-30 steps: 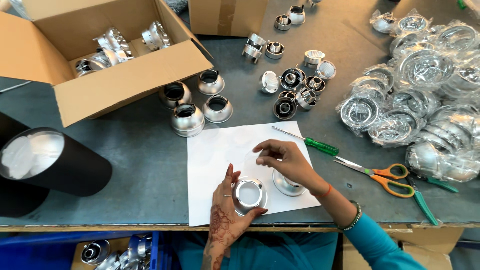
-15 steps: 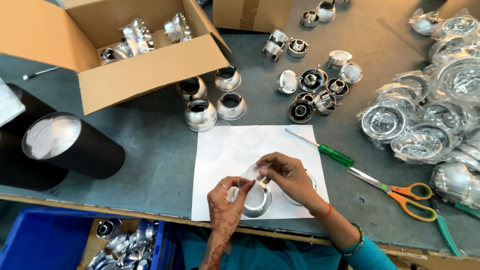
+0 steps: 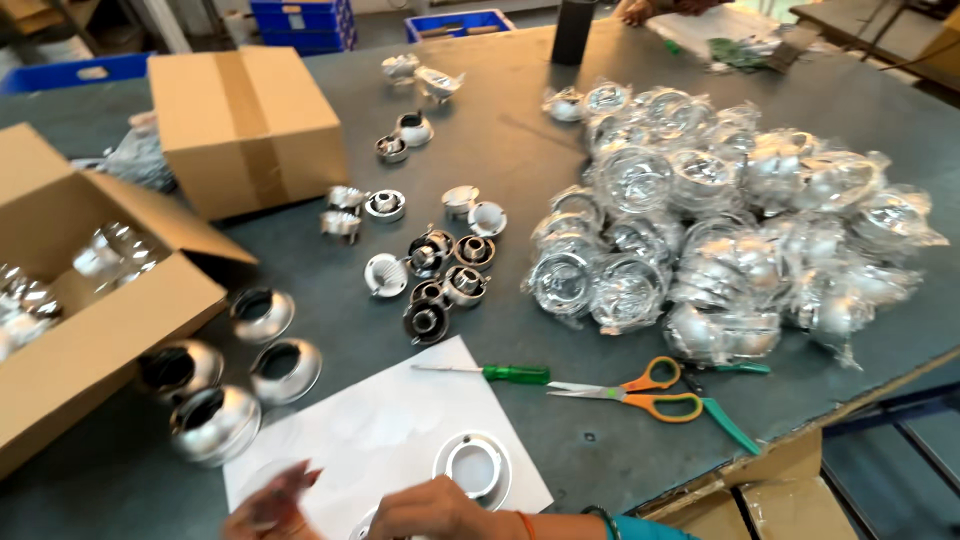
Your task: The person sits at a factory workbench assembling lamp reflector housings. They pick metal housings, press white plastic discs into each housing by hand, arrange finished housings on a white sheet, occasionally use a screwdriver on a housing, and place completed housings into a cardboard box.
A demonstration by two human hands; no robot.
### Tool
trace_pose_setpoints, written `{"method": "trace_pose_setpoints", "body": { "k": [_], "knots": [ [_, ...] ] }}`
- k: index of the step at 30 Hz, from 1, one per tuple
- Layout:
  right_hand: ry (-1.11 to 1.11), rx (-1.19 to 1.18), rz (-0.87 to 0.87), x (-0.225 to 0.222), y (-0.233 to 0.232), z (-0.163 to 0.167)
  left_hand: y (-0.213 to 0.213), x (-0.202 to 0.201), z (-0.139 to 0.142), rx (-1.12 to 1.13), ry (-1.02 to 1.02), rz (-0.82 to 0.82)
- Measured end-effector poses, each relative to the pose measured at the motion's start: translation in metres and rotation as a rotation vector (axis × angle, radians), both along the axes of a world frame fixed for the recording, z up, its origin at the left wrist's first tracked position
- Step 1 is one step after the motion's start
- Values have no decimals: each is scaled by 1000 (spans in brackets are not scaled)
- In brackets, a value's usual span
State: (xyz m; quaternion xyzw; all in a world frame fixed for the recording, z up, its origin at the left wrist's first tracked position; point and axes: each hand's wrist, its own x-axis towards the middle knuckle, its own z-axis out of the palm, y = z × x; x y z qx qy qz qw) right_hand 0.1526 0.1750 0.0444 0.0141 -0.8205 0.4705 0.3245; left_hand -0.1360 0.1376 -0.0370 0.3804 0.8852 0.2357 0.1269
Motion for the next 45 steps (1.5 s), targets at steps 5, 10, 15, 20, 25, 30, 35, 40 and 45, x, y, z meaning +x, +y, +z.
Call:
{"method": "trace_pose_setpoints", "body": {
  "k": [5,10,15,20,25,30,35,40,45],
  "knots": [
    [-17,-170,-41,2,3,-1,14,-37,-6,-242,-80,2],
    [-9,-601,-248,-5,16,20,-27,-21,-32,-176,-213,10],
    [18,-490,-248,-12,21,34,-106,-15,-49,346,-451,-58],
    [-41,-563,-185,-10,10,47,-159,88,12,742,-384,-146],
    [-226,-524,-215,-7,-15,50,-145,115,112,371,-589,-207],
    [-326,-474,-291,-11,-30,48,-130,126,127,351,-527,-308],
    [-361,-358,-356,-12,-31,47,-124,129,111,318,-527,-253],
    [-299,-366,-385,-15,-31,41,-126,132,108,357,-477,-124],
    [-185,-350,-206,-9,-30,44,-131,124,107,476,-375,-322]
  ]
}}
